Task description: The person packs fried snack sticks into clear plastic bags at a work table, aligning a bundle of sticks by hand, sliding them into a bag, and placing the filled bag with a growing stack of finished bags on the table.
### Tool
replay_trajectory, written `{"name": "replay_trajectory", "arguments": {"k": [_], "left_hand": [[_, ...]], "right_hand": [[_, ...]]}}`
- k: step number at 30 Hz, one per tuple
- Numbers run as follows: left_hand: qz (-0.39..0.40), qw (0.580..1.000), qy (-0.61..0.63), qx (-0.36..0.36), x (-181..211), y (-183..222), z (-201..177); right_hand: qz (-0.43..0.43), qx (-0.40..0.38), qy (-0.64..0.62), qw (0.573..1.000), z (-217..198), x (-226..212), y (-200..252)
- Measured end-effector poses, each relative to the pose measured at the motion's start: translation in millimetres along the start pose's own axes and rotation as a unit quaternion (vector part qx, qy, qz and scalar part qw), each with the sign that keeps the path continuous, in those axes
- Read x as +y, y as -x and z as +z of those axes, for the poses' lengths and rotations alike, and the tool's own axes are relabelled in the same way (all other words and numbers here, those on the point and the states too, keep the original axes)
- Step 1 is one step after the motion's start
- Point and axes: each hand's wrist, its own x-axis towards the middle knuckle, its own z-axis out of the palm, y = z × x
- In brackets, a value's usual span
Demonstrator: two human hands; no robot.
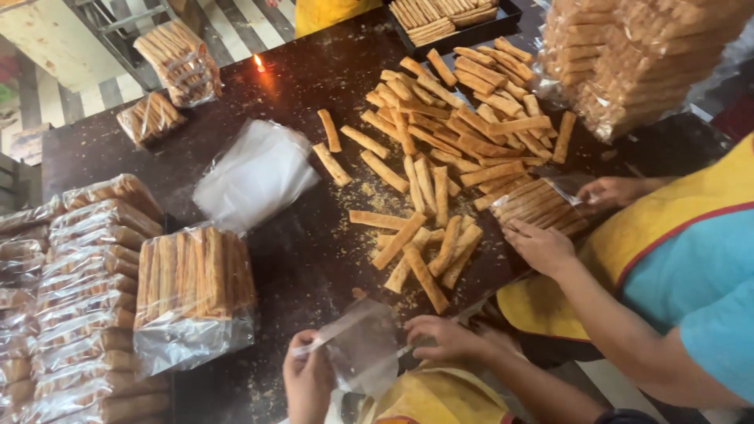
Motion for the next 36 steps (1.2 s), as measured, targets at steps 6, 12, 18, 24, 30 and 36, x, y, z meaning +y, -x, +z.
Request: {"name": "replay_trajectory", "arguments": {"k": [6,12,18,24,30,36], "left_hand": [[0.004,0.990,0.128,0.064,71,9,-2],[0.093,0.977,0.106,0.160,27,11,-113],[-0.021,0.981,0.131,0.145,64,50,-58],[-0.007,0.950,0.307,0.058,71,45,-6],[0.111,0.983,0.141,0.037,31,11,-100],[0.085,0.988,0.131,0.013,54,22,-73]], "right_hand": [[0.276,0.071,-0.767,0.575,62,-11,-59],[0.160,0.095,-0.669,0.719,135,45,-101],[0.287,0.095,-0.607,0.734,84,-24,-126],[0.247,-0.108,-0.786,0.557,106,-52,-136],[0.096,0.108,-0.772,0.619,123,32,-126],[0.266,-0.032,-0.728,0.630,132,-14,-139]]}}
